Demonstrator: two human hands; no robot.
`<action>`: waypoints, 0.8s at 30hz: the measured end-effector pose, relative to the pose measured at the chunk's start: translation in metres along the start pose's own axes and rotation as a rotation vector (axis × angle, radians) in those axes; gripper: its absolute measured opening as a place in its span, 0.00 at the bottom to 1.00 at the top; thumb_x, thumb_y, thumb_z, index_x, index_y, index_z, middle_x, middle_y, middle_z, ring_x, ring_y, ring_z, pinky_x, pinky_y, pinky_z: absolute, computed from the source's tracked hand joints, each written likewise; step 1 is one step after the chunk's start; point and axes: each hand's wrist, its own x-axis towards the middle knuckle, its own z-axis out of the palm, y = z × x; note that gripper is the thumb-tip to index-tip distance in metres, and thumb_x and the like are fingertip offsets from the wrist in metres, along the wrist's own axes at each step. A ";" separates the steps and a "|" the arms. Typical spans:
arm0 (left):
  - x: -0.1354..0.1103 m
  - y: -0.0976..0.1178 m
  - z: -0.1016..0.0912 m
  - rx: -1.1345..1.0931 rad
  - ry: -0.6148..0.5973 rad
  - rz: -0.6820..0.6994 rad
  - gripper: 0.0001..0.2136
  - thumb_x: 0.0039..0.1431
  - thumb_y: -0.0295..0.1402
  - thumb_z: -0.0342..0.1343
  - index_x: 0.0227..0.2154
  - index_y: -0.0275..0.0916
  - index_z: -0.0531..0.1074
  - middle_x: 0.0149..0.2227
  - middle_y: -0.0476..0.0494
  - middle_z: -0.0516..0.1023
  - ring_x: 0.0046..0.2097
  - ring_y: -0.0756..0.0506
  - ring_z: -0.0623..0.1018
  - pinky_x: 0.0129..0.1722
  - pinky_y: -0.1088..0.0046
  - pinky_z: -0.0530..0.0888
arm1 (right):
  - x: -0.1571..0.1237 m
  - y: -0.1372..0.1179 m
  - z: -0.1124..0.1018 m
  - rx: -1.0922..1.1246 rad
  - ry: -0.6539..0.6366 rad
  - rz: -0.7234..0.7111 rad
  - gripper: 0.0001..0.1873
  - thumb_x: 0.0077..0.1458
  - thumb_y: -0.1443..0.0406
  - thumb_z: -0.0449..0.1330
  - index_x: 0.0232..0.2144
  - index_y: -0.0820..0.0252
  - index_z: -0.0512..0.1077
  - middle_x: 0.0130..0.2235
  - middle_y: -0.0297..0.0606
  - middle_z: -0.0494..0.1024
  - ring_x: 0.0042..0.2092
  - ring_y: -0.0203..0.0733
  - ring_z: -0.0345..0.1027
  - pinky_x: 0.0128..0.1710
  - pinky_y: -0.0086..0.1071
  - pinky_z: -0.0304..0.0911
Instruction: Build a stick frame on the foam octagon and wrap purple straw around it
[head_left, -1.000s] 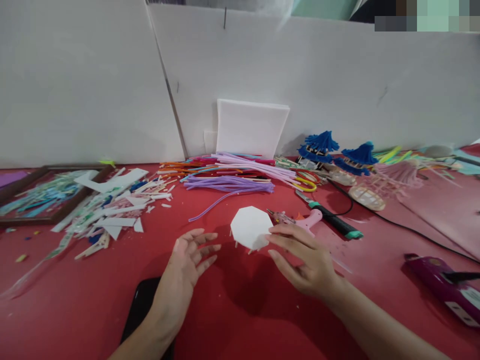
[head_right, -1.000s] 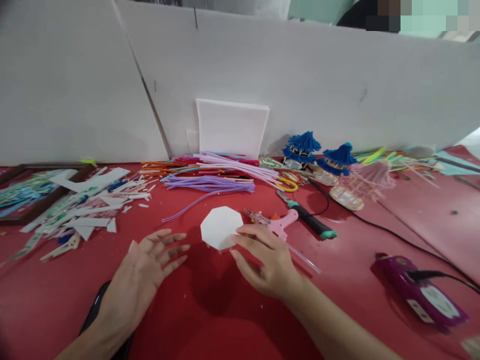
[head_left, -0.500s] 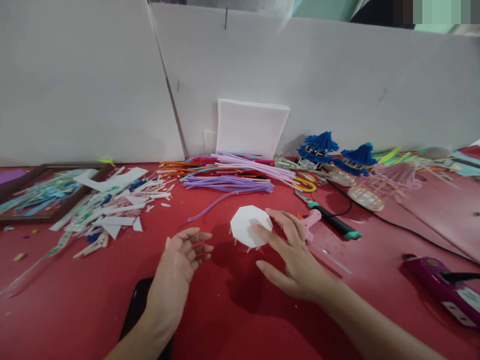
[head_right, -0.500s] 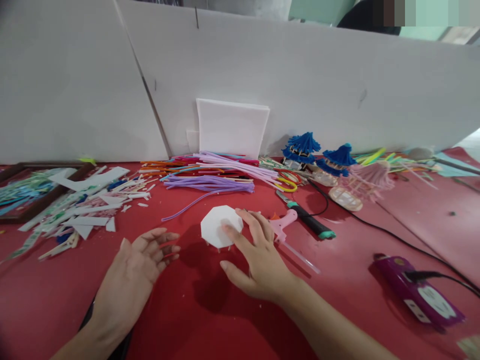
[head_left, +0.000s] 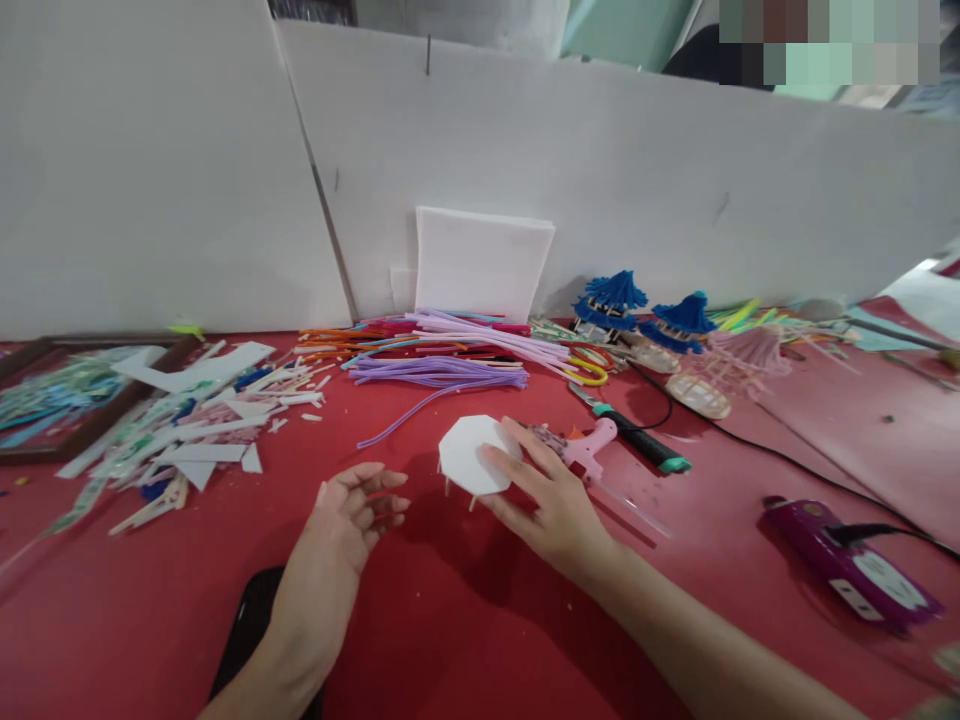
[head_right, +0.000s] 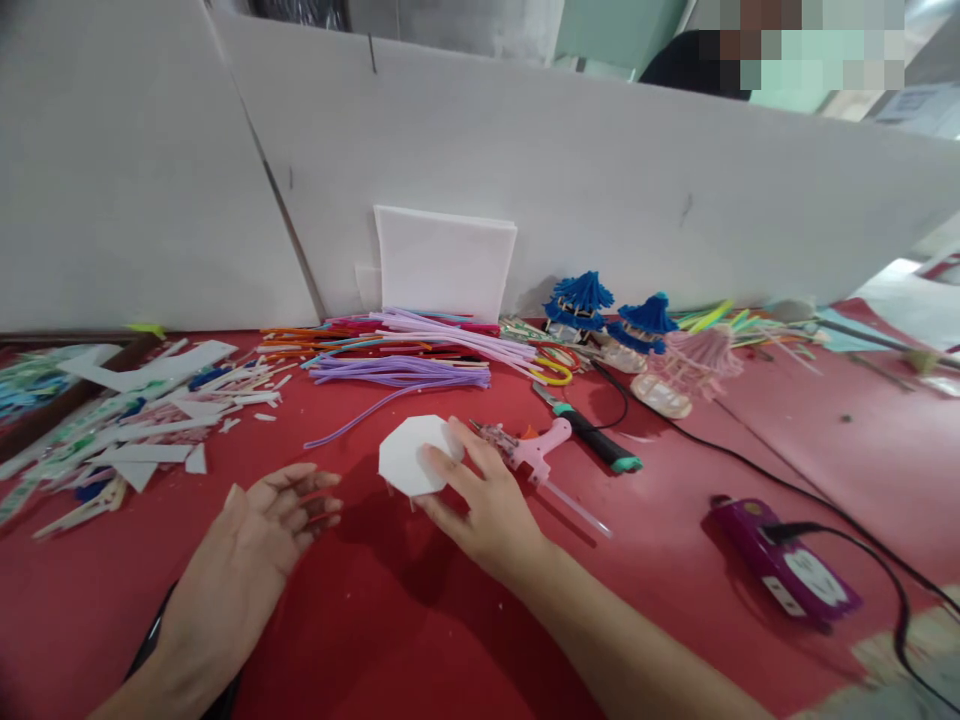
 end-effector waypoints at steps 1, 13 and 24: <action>0.001 0.000 -0.001 -0.002 -0.011 0.009 0.26 0.37 0.56 0.61 0.33 0.39 0.71 0.33 0.46 0.79 0.34 0.44 0.75 0.38 0.67 0.71 | 0.000 -0.002 -0.001 0.075 0.043 0.014 0.19 0.55 0.61 0.58 0.49 0.59 0.72 0.59 0.51 0.63 0.59 0.52 0.58 0.57 0.46 0.56; 0.004 -0.021 -0.019 0.071 -0.510 -0.084 0.26 0.47 0.48 0.61 0.48 0.43 0.67 0.54 0.34 0.70 0.50 0.36 0.74 0.47 0.58 0.71 | 0.000 -0.032 0.019 1.265 -0.226 0.944 0.32 0.53 0.43 0.47 0.34 0.66 0.73 0.23 0.42 0.76 0.20 0.41 0.71 0.15 0.29 0.65; 0.008 -0.018 -0.011 0.145 -0.237 -0.133 0.19 0.48 0.43 0.62 0.40 0.39 0.67 0.38 0.38 0.80 0.37 0.40 0.81 0.35 0.65 0.76 | 0.011 -0.027 0.012 1.039 -0.008 0.751 0.23 0.47 0.45 0.58 0.27 0.60 0.69 0.20 0.31 0.69 0.20 0.33 0.62 0.22 0.28 0.62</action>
